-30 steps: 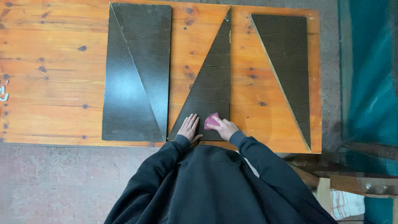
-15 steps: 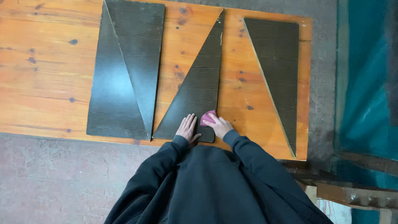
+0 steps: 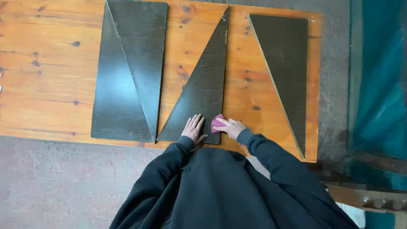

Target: The person sands two dark rectangular wooden boards on a wooden workbench using a pink sanding block. They work on one board, then move to the second board, and finally flip the second board to sand its other side.

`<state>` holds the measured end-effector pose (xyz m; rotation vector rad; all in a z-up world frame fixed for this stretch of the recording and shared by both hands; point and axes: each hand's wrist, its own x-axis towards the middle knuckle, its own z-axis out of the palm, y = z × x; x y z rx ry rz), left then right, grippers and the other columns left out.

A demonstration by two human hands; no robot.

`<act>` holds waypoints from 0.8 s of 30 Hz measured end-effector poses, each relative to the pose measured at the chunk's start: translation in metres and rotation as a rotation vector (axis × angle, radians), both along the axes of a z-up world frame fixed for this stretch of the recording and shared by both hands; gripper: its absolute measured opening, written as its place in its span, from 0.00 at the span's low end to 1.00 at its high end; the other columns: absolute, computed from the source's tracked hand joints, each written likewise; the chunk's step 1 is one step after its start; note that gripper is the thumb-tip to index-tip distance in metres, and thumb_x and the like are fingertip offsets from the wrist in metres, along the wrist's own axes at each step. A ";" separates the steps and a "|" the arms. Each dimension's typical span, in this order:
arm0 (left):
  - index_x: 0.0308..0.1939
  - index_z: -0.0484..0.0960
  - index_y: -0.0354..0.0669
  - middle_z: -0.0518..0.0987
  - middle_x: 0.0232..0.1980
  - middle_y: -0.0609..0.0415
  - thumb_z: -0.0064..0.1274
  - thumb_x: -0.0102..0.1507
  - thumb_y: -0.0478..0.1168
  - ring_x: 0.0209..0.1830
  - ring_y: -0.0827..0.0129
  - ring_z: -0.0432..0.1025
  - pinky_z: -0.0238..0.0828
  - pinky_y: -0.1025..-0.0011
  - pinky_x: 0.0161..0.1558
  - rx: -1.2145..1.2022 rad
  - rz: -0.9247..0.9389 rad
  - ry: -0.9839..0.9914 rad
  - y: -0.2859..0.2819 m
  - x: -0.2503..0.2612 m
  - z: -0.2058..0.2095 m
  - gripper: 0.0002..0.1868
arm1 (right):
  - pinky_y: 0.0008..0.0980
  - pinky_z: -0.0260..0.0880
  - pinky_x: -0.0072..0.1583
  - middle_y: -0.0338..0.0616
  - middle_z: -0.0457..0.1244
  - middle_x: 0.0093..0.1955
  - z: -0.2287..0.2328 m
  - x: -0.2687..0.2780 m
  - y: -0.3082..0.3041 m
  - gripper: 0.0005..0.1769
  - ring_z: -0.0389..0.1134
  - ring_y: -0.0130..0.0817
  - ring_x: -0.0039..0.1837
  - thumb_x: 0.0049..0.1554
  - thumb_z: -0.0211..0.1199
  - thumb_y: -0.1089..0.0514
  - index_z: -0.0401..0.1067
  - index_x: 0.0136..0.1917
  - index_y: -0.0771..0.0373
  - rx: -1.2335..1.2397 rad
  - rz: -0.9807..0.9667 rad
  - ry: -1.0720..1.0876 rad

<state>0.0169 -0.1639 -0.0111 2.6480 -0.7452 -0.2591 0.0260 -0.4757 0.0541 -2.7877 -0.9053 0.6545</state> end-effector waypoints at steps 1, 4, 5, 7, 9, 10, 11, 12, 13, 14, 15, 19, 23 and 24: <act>0.95 0.60 0.48 0.58 0.97 0.43 0.64 0.66 0.75 0.98 0.48 0.51 0.43 0.45 0.95 0.000 -0.005 0.000 0.004 0.002 0.001 0.63 | 0.53 0.89 0.65 0.22 0.51 0.97 -0.002 0.004 -0.002 0.49 0.74 0.52 0.69 0.63 0.66 0.64 0.69 0.84 0.12 0.000 -0.005 0.000; 0.95 0.61 0.50 0.58 0.97 0.43 0.65 0.66 0.74 0.98 0.47 0.52 0.44 0.45 0.95 0.019 -0.030 -0.006 0.019 0.008 0.007 0.62 | 0.54 0.90 0.64 0.21 0.52 0.96 -0.028 0.014 0.000 0.47 0.74 0.52 0.70 0.62 0.64 0.64 0.72 0.82 0.13 -0.032 -0.054 -0.009; 0.95 0.61 0.50 0.59 0.96 0.42 0.67 0.66 0.72 0.98 0.47 0.53 0.45 0.44 0.94 0.020 -0.035 -0.004 0.023 0.011 0.010 0.61 | 0.54 0.90 0.64 0.21 0.51 0.97 -0.050 0.018 0.004 0.47 0.74 0.52 0.70 0.63 0.64 0.63 0.70 0.83 0.12 -0.032 -0.101 -0.015; 0.95 0.61 0.51 0.60 0.96 0.41 0.69 0.65 0.70 0.97 0.46 0.54 0.46 0.44 0.94 0.020 -0.042 -0.003 0.034 0.018 0.012 0.61 | 0.54 0.90 0.64 0.21 0.50 0.97 -0.065 0.018 0.013 0.47 0.73 0.52 0.71 0.63 0.64 0.61 0.68 0.84 0.11 -0.033 -0.150 -0.022; 0.96 0.57 0.53 0.56 0.98 0.43 0.64 0.66 0.76 0.99 0.47 0.50 0.43 0.43 0.95 0.062 -0.065 -0.012 0.050 0.024 0.007 0.62 | 0.56 0.89 0.65 0.22 0.48 0.98 -0.052 0.010 0.025 0.49 0.73 0.54 0.73 0.63 0.64 0.62 0.66 0.86 0.11 -0.047 -0.138 0.010; 0.96 0.57 0.53 0.56 0.98 0.43 0.64 0.66 0.76 0.99 0.47 0.50 0.43 0.43 0.95 0.063 -0.067 -0.010 0.061 0.026 0.008 0.62 | 0.56 0.89 0.65 0.22 0.48 0.98 -0.035 0.010 0.026 0.49 0.73 0.54 0.73 0.63 0.64 0.62 0.66 0.86 0.11 -0.046 -0.140 0.012; 0.96 0.57 0.53 0.56 0.97 0.42 0.63 0.66 0.75 0.99 0.46 0.50 0.44 0.43 0.94 0.071 -0.074 0.001 0.069 0.028 0.008 0.62 | 0.56 0.89 0.65 0.22 0.48 0.98 -0.017 0.009 0.022 0.48 0.73 0.54 0.72 0.63 0.64 0.63 0.68 0.85 0.13 -0.072 -0.142 0.026; 0.96 0.57 0.53 0.56 0.97 0.42 0.63 0.67 0.75 0.98 0.46 0.51 0.45 0.43 0.94 0.079 -0.081 0.012 0.076 0.029 0.008 0.62 | 0.56 0.90 0.66 0.21 0.48 0.98 0.001 0.008 0.019 0.46 0.73 0.54 0.72 0.63 0.63 0.63 0.70 0.84 0.14 -0.099 -0.144 0.040; 0.96 0.57 0.53 0.56 0.97 0.42 0.63 0.67 0.75 0.98 0.46 0.51 0.45 0.43 0.94 0.079 -0.083 0.013 0.082 0.031 0.007 0.62 | 0.56 0.90 0.66 0.21 0.48 0.98 -0.005 0.013 0.020 0.46 0.73 0.54 0.72 0.63 0.63 0.63 0.70 0.84 0.14 -0.100 -0.146 0.040; 0.97 0.56 0.54 0.55 0.98 0.43 0.62 0.66 0.76 0.99 0.47 0.50 0.44 0.43 0.95 0.081 -0.080 0.023 0.088 0.033 0.005 0.62 | 0.56 0.89 0.65 0.18 0.47 0.99 -0.011 0.018 0.021 0.46 0.72 0.53 0.73 0.64 0.62 0.62 0.70 0.84 0.13 -0.113 -0.188 0.047; 0.97 0.56 0.56 0.54 0.98 0.44 0.61 0.66 0.78 0.99 0.48 0.49 0.43 0.43 0.95 0.086 -0.082 0.036 0.094 0.033 0.003 0.63 | 0.56 0.88 0.65 0.16 0.46 0.99 -0.018 0.019 0.023 0.46 0.72 0.52 0.74 0.64 0.61 0.61 0.69 0.85 0.12 -0.124 -0.235 0.056; 0.96 0.57 0.55 0.56 0.97 0.43 0.64 0.66 0.76 0.98 0.47 0.51 0.44 0.43 0.95 0.076 -0.095 0.019 0.109 0.035 0.004 0.62 | 0.55 0.89 0.62 0.21 0.48 0.98 -0.055 0.004 0.061 0.47 0.72 0.52 0.74 0.62 0.61 0.61 0.70 0.85 0.13 -0.122 -0.296 0.035; 0.96 0.58 0.56 0.56 0.97 0.46 0.62 0.68 0.74 0.99 0.50 0.51 0.44 0.45 0.95 0.066 -0.099 0.011 0.130 0.037 -0.005 0.59 | 0.56 0.89 0.65 0.16 0.48 0.98 -0.046 -0.003 0.068 0.47 0.72 0.52 0.74 0.64 0.56 0.61 0.68 0.85 0.10 -0.106 -0.289 0.045; 0.95 0.60 0.55 0.58 0.97 0.45 0.63 0.68 0.74 0.98 0.50 0.52 0.46 0.45 0.95 0.062 -0.106 -0.008 0.134 0.039 -0.005 0.58 | 0.57 0.88 0.67 0.16 0.49 0.98 -0.039 0.000 0.068 0.47 0.72 0.52 0.76 0.64 0.55 0.61 0.68 0.85 0.11 -0.098 -0.329 0.060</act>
